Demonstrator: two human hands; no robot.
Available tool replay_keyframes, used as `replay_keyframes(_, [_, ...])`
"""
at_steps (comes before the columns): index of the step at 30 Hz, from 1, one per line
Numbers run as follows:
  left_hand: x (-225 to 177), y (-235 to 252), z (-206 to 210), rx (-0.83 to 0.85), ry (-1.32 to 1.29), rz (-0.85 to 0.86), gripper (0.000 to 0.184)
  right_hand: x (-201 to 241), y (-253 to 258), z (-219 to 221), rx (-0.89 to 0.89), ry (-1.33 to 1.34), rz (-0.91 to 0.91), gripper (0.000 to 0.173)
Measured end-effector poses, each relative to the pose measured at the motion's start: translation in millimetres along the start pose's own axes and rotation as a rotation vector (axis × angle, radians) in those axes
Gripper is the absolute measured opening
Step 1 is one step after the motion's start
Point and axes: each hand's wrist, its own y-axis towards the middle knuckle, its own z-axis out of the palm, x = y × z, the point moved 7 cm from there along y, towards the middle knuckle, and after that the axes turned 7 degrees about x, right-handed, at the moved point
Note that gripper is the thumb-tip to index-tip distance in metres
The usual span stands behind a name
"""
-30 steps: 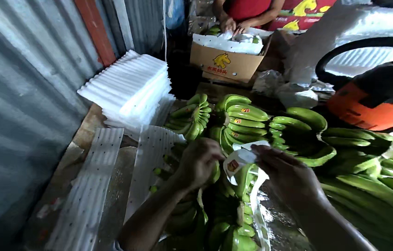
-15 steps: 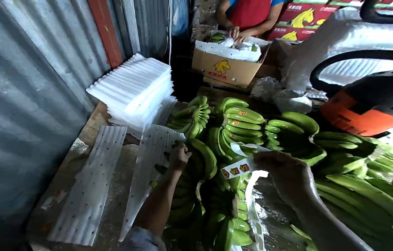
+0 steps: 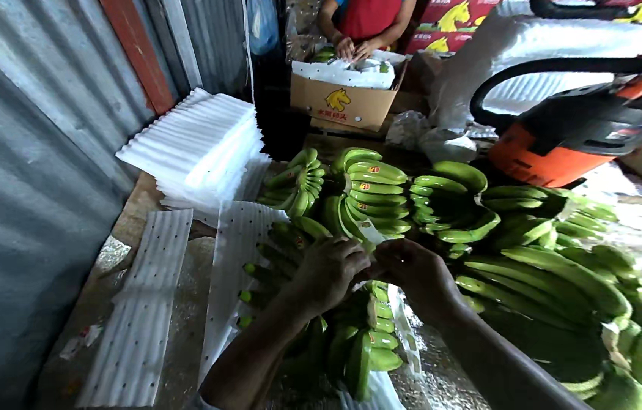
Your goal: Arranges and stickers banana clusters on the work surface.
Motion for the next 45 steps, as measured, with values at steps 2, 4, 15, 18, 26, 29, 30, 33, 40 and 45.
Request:
replay_keyframes(2, [-3, -10, 1, -0.051, 0.047, 0.034, 0.006, -5, -4, 3, 0.016, 0.01, 0.003, 0.011])
replay_keyframes(4, [-7, -19, 4, -0.076, 0.068, 0.078, 0.008, -10, -9, 6, 0.017, 0.002, -0.004, 0.012])
replay_keyframes(15, [157, -123, 48, 0.152, -0.616, -0.98, 0.037, -19, -12, -21, -0.103, -0.298, -0.069, 0.02])
replay_keyframes(18, [168, -127, 66, 0.292, -0.486, -1.002, 0.034, -17, -13, -11, -0.027, -0.39, -0.054, 0.043])
replay_keyframes(26, [165, -107, 65, 0.556, -0.112, -1.2, 0.054, -15, -19, -5, 0.012, -0.439, -0.011, 0.021])
replay_keyframes(29, [120, -67, 43, 0.364, -0.226, -0.831, 0.027, -24, -16, -11, -0.017, -0.202, 0.03, 0.018])
replay_keyframes(30, [94, -52, 37, 0.291, -0.282, -0.655, 0.022, -29, -16, -10, -0.017, -0.124, 0.053, 0.017])
replay_keyframes(33, [14, -27, 27, 0.164, -0.28, -0.177, 0.017, -40, -17, -6, -0.007, 0.035, 0.12, 0.015])
replay_keyframes(40, [-27, -32, 27, -0.008, 0.055, 0.164, 0.012, -56, -26, -1, 0.031, 0.299, 0.28, 0.009])
replay_keyframes(45, [-22, -50, 30, -0.029, -0.067, 0.069, 0.009, -66, -30, -3, 0.017, 0.372, 0.279, 0.009])
